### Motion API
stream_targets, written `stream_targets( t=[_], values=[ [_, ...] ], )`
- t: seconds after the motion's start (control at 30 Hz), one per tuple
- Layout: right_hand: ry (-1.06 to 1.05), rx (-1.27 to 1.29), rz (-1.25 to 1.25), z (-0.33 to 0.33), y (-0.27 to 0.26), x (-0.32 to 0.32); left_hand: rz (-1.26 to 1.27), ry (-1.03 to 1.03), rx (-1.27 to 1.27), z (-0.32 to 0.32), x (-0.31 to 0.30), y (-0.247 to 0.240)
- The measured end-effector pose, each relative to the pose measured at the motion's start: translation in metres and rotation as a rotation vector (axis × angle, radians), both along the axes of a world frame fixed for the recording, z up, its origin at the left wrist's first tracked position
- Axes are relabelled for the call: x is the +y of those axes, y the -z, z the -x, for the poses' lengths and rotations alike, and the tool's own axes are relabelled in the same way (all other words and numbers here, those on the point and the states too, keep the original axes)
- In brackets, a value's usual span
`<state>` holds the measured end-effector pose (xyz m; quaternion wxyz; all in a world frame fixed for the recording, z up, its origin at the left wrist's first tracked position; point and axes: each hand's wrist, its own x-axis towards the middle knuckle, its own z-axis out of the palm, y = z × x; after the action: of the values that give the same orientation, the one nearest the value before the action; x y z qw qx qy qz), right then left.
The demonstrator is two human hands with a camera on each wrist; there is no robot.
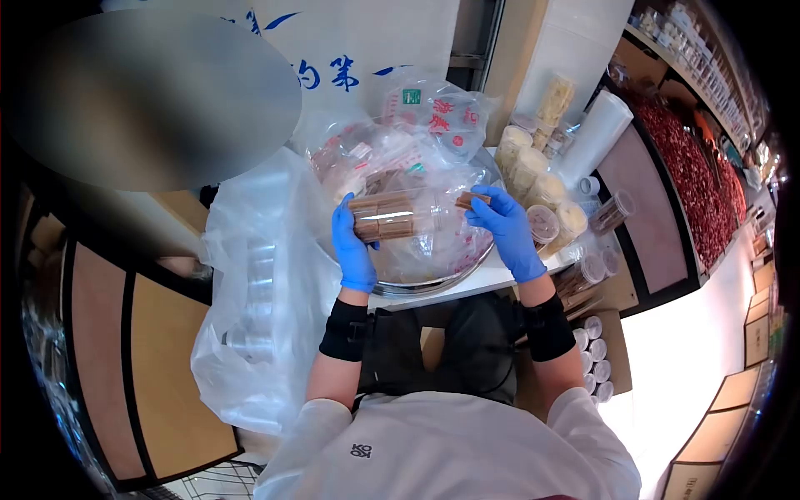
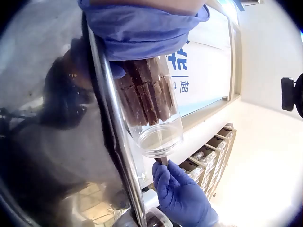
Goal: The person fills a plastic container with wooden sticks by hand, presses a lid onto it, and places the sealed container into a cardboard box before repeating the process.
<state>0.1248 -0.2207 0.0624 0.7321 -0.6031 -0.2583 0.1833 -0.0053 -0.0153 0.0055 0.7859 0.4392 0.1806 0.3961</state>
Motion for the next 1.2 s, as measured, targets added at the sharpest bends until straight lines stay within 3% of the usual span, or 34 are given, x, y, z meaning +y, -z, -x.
stream_targets(
  t=[0.17, 0.23, 0.33, 0.63, 0.87, 1.2],
  values=[
    [-0.175, 0.121, 0.003, 0.013, 0.003, 0.014, -0.006, -0.002, -0.005, -0.001, 0.001, 0.001],
    [-0.282, 0.413, -0.202, 0.019, -0.001, 0.018, -0.03, 0.018, -0.001, 0.001, 0.0, -0.001],
    [-0.358, 0.517, -0.295, 0.02, -0.001, 0.022, -0.031, 0.016, 0.004, 0.001, -0.001, -0.003],
    [-0.288, 0.359, -0.093, 0.016, 0.014, 0.027, -0.061, 0.039, 0.035, 0.002, -0.002, -0.005],
    [-0.394, 0.344, -0.161, 0.023, 0.006, 0.026, -0.057, 0.018, 0.052, 0.0, -0.003, -0.004],
    [-0.276, 0.555, -0.191, 0.01, 0.035, 0.024, -0.123, 0.03, 0.103, 0.001, -0.006, -0.012]
  ],
)
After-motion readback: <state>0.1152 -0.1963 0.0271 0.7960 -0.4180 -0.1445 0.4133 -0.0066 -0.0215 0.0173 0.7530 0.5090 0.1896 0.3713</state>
